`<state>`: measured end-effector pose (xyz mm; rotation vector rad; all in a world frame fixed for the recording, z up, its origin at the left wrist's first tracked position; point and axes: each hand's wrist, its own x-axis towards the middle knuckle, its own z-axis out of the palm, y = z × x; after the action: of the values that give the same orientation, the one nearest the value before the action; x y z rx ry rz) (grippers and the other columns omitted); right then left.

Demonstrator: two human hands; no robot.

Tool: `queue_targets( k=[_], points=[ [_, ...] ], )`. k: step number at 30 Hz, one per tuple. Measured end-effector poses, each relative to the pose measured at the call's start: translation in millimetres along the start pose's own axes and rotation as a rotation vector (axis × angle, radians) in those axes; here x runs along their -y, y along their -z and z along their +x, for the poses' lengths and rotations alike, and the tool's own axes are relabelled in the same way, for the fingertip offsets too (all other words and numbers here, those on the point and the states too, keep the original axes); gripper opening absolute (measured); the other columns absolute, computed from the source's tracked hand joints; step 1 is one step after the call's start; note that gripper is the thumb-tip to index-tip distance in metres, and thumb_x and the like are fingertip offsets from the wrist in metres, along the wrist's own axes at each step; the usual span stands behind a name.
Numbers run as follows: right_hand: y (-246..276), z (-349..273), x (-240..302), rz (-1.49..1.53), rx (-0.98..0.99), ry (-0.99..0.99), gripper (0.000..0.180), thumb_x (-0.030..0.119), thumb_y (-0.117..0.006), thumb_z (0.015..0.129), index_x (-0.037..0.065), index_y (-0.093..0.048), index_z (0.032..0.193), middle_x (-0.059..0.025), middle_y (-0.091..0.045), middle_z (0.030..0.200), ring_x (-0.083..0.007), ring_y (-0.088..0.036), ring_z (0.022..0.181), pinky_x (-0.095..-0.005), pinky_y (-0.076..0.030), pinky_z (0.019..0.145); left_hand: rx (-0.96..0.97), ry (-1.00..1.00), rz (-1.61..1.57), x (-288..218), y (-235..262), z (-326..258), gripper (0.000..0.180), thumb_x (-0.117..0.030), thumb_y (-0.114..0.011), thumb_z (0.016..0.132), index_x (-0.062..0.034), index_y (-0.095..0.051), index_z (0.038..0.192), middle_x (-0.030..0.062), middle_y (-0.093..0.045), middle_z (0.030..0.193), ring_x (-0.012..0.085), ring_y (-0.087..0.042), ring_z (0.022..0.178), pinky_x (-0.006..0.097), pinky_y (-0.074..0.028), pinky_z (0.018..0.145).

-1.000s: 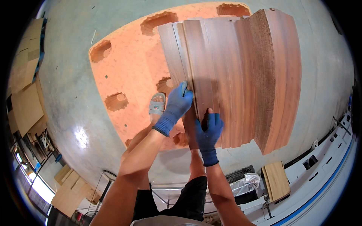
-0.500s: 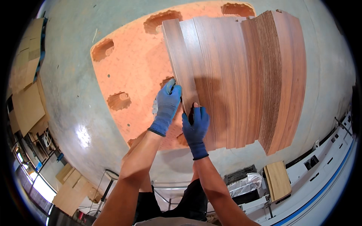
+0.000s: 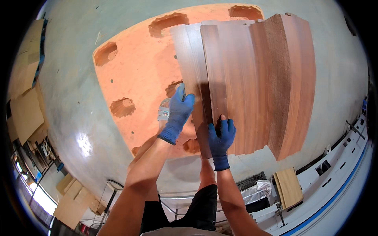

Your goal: The person gathers and aligns stacks of wooden planks on a metal work table and stacks them onto a pallet by hand.

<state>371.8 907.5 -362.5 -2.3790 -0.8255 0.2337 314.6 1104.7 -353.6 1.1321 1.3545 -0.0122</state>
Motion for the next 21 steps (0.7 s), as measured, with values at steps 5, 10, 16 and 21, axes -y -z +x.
queue_targets(
  k=[5,10,16,21],
  points=[
    [4,10,-12,-0.028,-0.01,0.019,0.05,0.018,-0.079,0.078,0.007,-0.064,0.124,-0.015,-0.059,0.107,-0.0372,-0.057,0.094,-0.0467,-0.044,0.082,-0.067,-0.028,-0.221,-2,-7,-5,0.068,-0.014,-0.064,0.092,0.006,-0.038,0.152,0.0126,-0.058,0.138,0.0158,-0.057,0.117,0.028,-0.046,0.1],
    [6,15,-22,-0.129,-0.022,0.072,0.052,0.018,-0.079,0.077,0.009,-0.062,0.126,-0.0151,-0.059,0.108,-0.0374,-0.057,0.095,-0.047,-0.045,0.081,-0.116,-0.052,-0.254,7,-14,-4,0.067,-0.01,-0.065,0.092,0.0061,-0.038,0.151,0.008,-0.059,0.121,0.0115,-0.054,0.101,0.025,-0.046,0.086],
    [13,17,-31,-0.107,-0.069,0.101,0.055,0.016,-0.082,0.076,0.009,-0.062,0.127,-0.0139,-0.057,0.102,-0.0371,-0.057,0.092,-0.0457,-0.045,0.081,-0.149,-0.124,-0.332,10,-18,-3,0.056,-0.01,-0.066,0.091,0.0027,-0.049,0.143,0.0001,-0.064,0.095,0.0067,-0.055,0.077,0.022,-0.047,0.064],
    [20,15,-40,-0.148,-0.084,0.101,0.056,0.017,-0.082,0.076,0.008,-0.061,0.128,-0.014,-0.057,0.104,-0.0366,-0.057,0.092,-0.0458,-0.045,0.08,-0.076,-0.051,-0.315,9,-20,-10,0.064,-0.008,-0.062,0.094,0.0067,-0.038,0.151,0.012,-0.059,0.139,0.0135,-0.058,0.113,0.026,-0.047,0.096]
  ],
)
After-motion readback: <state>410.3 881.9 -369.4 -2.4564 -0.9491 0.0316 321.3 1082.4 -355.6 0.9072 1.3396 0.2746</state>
